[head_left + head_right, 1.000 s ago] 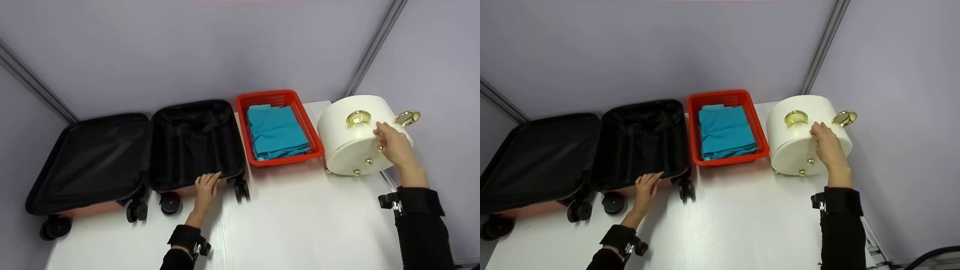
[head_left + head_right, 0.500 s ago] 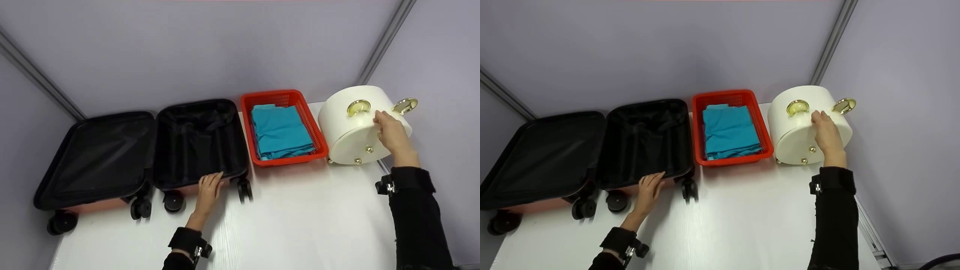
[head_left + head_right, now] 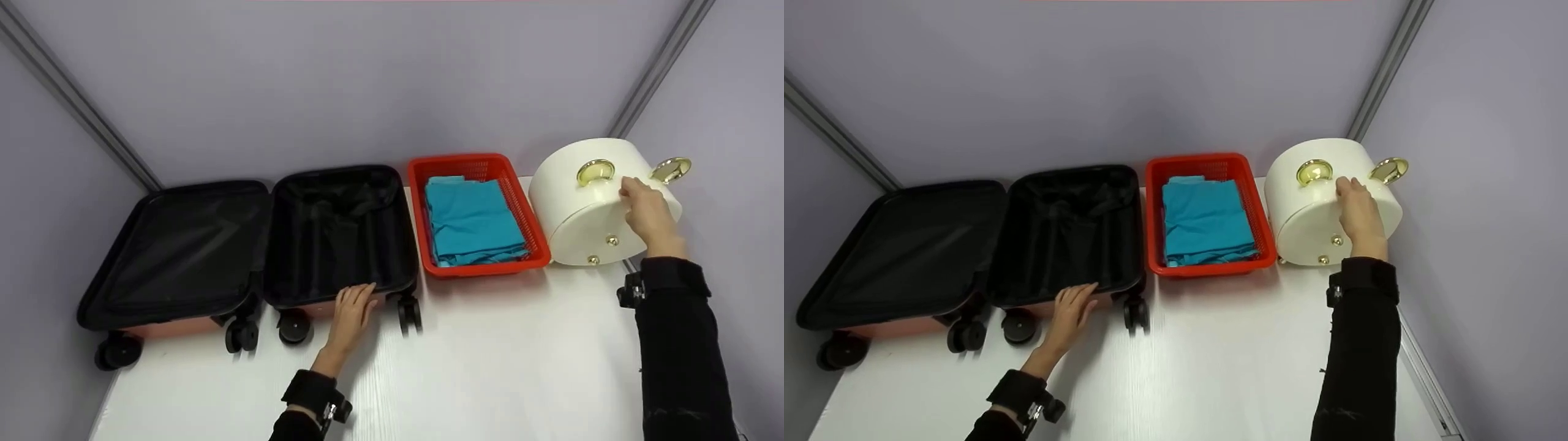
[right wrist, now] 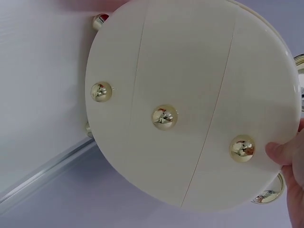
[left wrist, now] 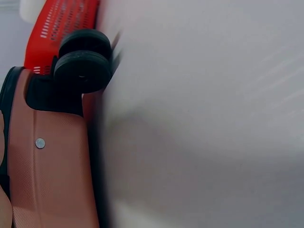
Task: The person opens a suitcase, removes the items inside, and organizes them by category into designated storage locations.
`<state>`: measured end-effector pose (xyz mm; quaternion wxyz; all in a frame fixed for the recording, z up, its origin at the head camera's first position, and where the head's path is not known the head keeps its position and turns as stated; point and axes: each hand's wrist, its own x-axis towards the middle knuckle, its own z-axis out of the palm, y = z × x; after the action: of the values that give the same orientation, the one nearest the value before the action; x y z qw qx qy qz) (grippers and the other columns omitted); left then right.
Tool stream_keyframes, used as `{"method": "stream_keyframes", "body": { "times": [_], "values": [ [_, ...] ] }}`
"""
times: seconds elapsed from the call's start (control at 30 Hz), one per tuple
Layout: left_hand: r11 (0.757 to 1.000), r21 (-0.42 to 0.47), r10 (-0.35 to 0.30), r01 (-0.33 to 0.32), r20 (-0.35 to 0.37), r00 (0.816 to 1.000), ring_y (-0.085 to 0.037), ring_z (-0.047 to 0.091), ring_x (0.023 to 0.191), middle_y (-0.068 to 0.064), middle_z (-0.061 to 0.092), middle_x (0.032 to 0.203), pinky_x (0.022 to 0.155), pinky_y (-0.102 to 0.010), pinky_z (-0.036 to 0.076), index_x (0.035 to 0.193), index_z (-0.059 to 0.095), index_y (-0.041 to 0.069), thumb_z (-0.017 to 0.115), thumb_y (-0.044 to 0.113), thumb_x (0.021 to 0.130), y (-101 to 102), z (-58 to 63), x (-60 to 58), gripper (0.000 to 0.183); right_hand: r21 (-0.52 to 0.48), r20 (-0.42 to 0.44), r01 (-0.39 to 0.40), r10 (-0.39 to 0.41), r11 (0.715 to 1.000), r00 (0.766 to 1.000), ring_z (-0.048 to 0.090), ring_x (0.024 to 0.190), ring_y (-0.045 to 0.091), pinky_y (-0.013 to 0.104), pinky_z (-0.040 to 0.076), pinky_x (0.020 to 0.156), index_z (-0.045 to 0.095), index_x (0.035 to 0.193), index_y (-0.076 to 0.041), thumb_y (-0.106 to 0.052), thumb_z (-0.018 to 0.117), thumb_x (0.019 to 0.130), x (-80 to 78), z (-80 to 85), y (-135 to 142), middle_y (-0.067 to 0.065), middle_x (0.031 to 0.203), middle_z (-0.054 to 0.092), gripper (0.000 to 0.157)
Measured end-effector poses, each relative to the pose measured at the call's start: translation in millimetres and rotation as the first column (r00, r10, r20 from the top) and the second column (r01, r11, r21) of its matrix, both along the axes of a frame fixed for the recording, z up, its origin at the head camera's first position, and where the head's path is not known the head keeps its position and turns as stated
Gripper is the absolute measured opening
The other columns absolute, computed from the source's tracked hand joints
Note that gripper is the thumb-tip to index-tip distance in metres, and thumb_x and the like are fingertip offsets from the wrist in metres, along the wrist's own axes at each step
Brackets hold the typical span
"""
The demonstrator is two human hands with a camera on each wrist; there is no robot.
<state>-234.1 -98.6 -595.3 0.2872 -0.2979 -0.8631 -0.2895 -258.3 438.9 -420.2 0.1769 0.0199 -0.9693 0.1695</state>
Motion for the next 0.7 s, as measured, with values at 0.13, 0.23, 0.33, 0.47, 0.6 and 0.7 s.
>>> {"method": "stream_keyframes", "body": {
  "times": [0.13, 0.23, 0.33, 0.47, 0.6, 0.7],
  "values": [
    [0.999, -0.049, 0.003, 0.0, 0.056, 0.998, -0.025, 0.051, 0.099, -0.011, 0.057, 0.105, 0.09, -0.043, 0.033, 0.115, 0.056, 0.001, 0.061, 0.014, 0.083, 0.2, 7.5, -0.5, 0.035, 0.023, 0.083, 0.0, -0.002, 1.0, 0.997, 0.039, 0.097, 0.055, 0.058, 0.034, 0.075, 0.037, 0.095, 0.004, 0.023, 0.045, 0.067, -0.4, 6.1, -1.5, 0.039, 0.109, 0.041, 0.035],
    [0.993, -0.116, 0.013, 0.003, 0.136, 0.991, -0.026, 0.051, 0.101, -0.012, 0.056, 0.108, 0.091, -0.043, 0.032, 0.118, 0.054, 0.001, 0.058, 0.022, 0.086, -2.0, 18.8, -1.1, 0.038, 0.059, 0.128, 0.03, -0.037, 0.998, 0.991, 0.031, 0.109, 0.055, 0.06, 0.029, 0.085, 0.035, 0.1, 0.007, 0.021, 0.046, 0.068, 2.6, 10.8, -9.1, 0.041, 0.12, 0.031, 0.037],
    [0.987, -0.163, 0.051, -0.017, 0.209, 0.976, -0.028, 0.05, 0.105, -0.015, 0.054, 0.113, 0.095, -0.044, 0.03, 0.122, 0.05, 0.001, 0.053, 0.031, 0.088, -6.5, 34.0, -1.7, 0.046, 0.078, 0.108, 0.096, -0.105, 0.992, 0.989, 0.018, 0.119, 0.053, 0.057, 0.017, 0.096, 0.034, 0.112, 0.013, 0.016, 0.047, 0.072, 10.4, 6.7, -20.8, 0.039, 0.13, 0.019, 0.042],
    [0.982, -0.162, 0.138, -0.097, 0.261, 0.956, -0.03, 0.044, 0.114, -0.018, 0.049, 0.122, 0.098, -0.047, 0.025, 0.129, 0.044, 0.001, 0.048, 0.04, 0.089, -14.9, 54.6, -3.0, 0.055, 0.015, 0.014, 0.159, -0.16, 0.987, 0.987, 0.012, 0.124, 0.05, 0.052, 0.01, 0.101, 0.028, 0.126, 0.016, 0.007, 0.047, 0.081, 23.6, -11.8, -42.2, 0.034, 0.138, 0.01, 0.049],
    [0.97, -0.15, 0.227, -0.192, 0.268, 0.936, -0.032, 0.03, 0.125, -0.018, 0.038, 0.133, 0.1, -0.05, 0.018, 0.133, 0.038, 0.003, 0.044, 0.046, 0.089, -24.0, 72.8, -5.3, 0.061, -0.032, -0.055, 0.134, -0.135, 0.99, 0.989, 0.014, 0.125, 0.048, 0.056, 0.012, 0.099, 0.027, 0.13, 0.012, -0.004, 0.051, 0.087, 31.5, -30.3, -69.9, 0.032, 0.138, 0.015, 0.052],
    [0.96, -0.142, 0.272, -0.242, 0.263, 0.926, -0.031, 0.017, 0.131, -0.016, 0.027, 0.141, 0.101, -0.051, 0.013, 0.136, 0.033, 0.005, 0.042, 0.048, 0.089, -29.2, 83.2, -7.4, 0.064, -0.031, -0.055, 0.106, -0.108, 0.994, 0.993, 0.016, 0.125, 0.047, 0.06, 0.013, 0.096, 0.028, 0.132, 0.009, -0.012, 0.054, 0.088, 34.4, -39.5, -93.2, 0.03, 0.138, 0.018, 0.056]
  ]
}}
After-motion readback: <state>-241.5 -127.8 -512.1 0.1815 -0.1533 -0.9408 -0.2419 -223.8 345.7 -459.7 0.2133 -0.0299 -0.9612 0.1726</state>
